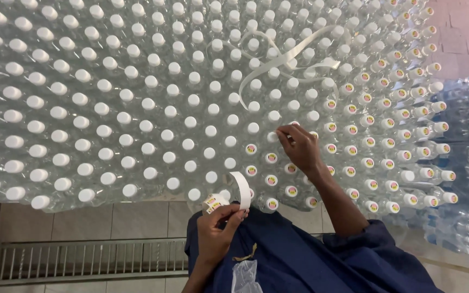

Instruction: Applying small circular stickers to the caps of numerous water bottles arranged in a grid.

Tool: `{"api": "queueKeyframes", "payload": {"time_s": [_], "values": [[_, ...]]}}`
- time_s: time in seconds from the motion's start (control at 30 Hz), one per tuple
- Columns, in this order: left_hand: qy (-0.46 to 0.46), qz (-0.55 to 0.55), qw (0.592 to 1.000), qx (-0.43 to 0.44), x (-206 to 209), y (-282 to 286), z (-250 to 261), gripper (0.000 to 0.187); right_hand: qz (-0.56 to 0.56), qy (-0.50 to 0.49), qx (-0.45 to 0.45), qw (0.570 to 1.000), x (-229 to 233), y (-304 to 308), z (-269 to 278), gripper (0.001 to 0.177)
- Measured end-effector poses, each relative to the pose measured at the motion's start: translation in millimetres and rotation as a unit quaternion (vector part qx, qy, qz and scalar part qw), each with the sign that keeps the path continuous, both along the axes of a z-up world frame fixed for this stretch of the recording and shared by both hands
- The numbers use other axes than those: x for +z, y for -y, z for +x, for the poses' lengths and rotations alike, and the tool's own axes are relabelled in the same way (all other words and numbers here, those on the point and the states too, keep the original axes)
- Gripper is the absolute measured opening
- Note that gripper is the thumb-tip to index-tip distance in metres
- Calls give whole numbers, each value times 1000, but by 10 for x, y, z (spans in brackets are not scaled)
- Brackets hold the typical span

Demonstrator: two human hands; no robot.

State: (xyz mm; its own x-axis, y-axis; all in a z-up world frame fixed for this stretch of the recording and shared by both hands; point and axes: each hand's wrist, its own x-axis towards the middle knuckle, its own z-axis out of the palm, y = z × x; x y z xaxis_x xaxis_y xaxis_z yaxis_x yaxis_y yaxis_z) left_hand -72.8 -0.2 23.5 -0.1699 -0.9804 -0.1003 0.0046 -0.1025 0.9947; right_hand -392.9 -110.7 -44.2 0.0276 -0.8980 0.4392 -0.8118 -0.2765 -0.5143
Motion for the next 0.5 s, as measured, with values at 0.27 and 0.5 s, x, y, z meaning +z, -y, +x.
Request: {"api": "queueKeyframes", "payload": {"time_s": [0.27,0.5], "values": [[-11,4,999,-31,-34,217,160,21,12,-24,5,1000,-7,-25,43,8],[-36,36,998,-46,-116,312,198,20,-29,-62,41,997,104,-58,84,10]]}}
